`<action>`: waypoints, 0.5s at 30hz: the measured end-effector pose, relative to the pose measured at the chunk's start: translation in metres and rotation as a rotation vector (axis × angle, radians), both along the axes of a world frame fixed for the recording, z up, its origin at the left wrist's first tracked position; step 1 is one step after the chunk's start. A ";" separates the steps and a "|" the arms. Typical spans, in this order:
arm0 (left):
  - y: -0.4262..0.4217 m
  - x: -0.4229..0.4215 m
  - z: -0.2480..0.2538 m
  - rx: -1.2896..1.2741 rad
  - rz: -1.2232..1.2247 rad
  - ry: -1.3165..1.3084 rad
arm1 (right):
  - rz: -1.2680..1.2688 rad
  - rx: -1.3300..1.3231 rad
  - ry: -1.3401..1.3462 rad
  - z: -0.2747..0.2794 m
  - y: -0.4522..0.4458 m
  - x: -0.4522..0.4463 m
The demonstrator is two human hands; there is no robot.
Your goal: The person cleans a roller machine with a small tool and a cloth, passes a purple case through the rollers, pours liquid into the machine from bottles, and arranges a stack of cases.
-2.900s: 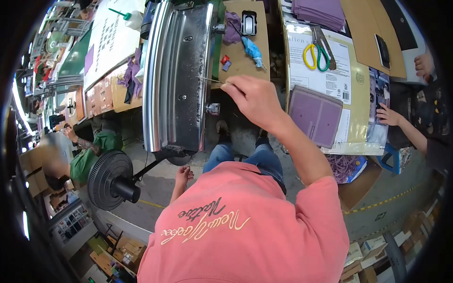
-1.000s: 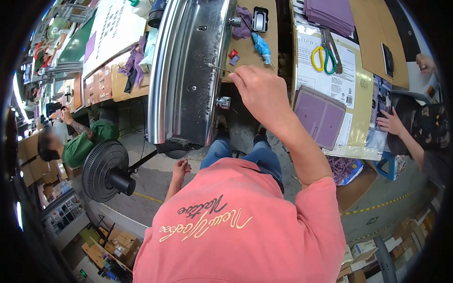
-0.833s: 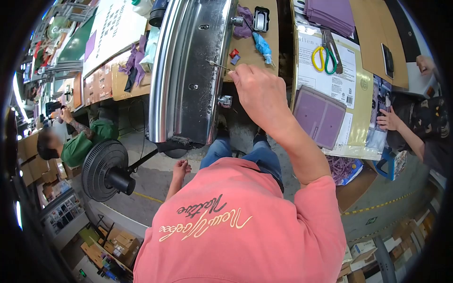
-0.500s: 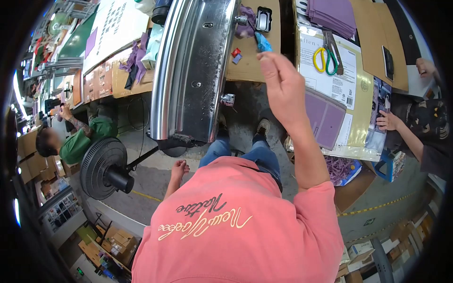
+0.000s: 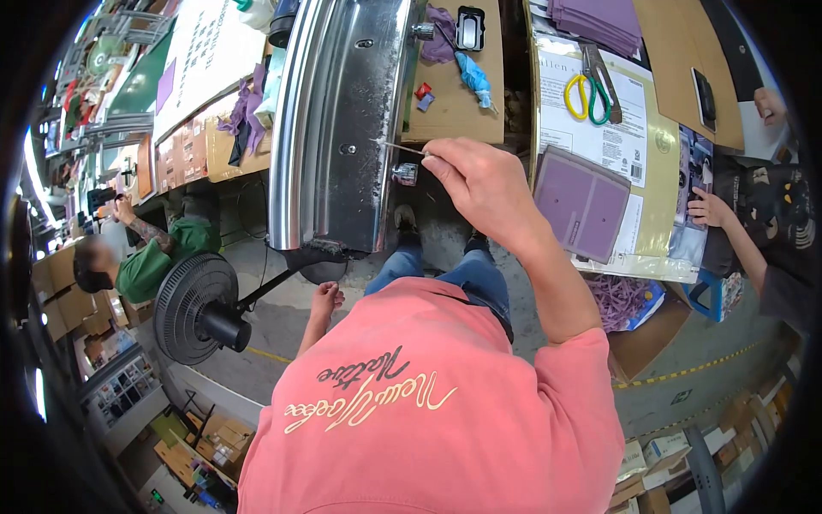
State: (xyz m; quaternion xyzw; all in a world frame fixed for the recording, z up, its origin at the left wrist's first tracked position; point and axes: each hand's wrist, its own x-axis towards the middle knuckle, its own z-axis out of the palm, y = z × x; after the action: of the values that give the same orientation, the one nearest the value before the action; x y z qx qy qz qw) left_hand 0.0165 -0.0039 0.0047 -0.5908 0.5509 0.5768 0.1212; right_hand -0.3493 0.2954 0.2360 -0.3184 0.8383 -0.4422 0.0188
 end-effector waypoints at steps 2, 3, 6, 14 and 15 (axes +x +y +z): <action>0.000 0.000 0.004 -0.006 -0.009 -0.003 | 0.009 0.042 0.109 -0.002 -0.002 0.000; -0.001 0.000 0.006 -0.009 -0.013 -0.004 | 0.005 0.040 0.108 -0.002 -0.002 0.002; 0.001 0.002 0.012 -0.018 -0.031 -0.001 | -0.113 -0.231 -0.296 0.004 0.000 0.014; 0.000 -0.008 0.020 -0.029 -0.061 0.001 | -0.195 -0.316 -0.306 0.013 0.006 -0.002; -0.002 -0.008 0.021 -0.029 -0.061 -0.001 | -0.166 -0.253 -0.237 0.007 0.004 -0.001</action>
State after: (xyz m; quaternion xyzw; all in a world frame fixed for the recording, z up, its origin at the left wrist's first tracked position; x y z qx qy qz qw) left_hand 0.0083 -0.0061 0.0258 -0.5758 0.5770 0.5644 0.1304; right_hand -0.3500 0.2992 0.2435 -0.1936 0.7913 -0.5786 0.0408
